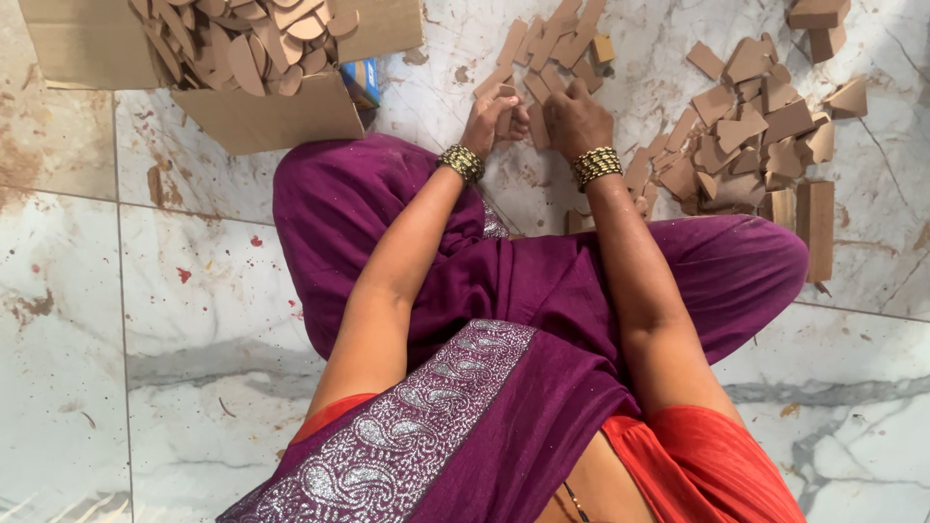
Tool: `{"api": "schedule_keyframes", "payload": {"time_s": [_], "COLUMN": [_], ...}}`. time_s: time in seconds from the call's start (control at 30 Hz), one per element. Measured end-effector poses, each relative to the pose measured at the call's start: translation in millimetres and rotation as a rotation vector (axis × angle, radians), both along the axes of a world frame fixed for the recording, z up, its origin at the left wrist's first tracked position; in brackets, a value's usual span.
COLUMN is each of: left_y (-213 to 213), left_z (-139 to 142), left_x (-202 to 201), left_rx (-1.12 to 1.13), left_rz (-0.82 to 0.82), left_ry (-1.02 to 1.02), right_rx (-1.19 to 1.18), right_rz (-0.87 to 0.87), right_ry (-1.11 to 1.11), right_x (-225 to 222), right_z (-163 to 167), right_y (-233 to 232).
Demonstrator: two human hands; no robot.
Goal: The person sits on the floor and sorts small wooden cut pieces by shape, gathering matching pieces into piles and placing them into an open cardboard box beside them. They pick pieces one at a time from the scattered pile on the floor and continue handling the wooden shapes throughout the episode.
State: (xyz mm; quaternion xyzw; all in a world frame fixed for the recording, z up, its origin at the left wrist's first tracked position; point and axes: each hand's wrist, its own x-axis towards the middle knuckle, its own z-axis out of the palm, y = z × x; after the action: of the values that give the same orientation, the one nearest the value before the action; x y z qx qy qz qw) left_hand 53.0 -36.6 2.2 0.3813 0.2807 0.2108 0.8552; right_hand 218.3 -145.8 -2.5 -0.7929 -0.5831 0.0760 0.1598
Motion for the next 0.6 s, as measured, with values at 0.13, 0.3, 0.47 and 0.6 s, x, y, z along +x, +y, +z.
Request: {"api": "schedule_keyframes", "payload": {"time_s": [0.13,0.3,0.47,0.6], "left_y": [-1.1,-3.2,-5.1,-10.2], "left_z": [0.9,-10.2,-11.5,-7.9], "left_x": [-0.8,-0.3,-0.1,-2.1], "left_rx": [-0.008,-0.053,-0.079,-0.181], "left_rz": [-0.033,-0.109,-0.129,-0.143], "left_ry": [0.053,0.061,0.049,-0.029], "right_rx": [-0.039,0.033,-0.027,0.137], "right_rz": [-0.026,-0.023,-0.063,-0.059], "right_ry": [0.03,-0.004,0.112,0.333], "right_x": [15.2,20.5,21.3,6.7], "right_z": [-0.6,-5.5,11.8,41.2], "right_y": [-6.5,-9.7,-7.2,-3.1]}}
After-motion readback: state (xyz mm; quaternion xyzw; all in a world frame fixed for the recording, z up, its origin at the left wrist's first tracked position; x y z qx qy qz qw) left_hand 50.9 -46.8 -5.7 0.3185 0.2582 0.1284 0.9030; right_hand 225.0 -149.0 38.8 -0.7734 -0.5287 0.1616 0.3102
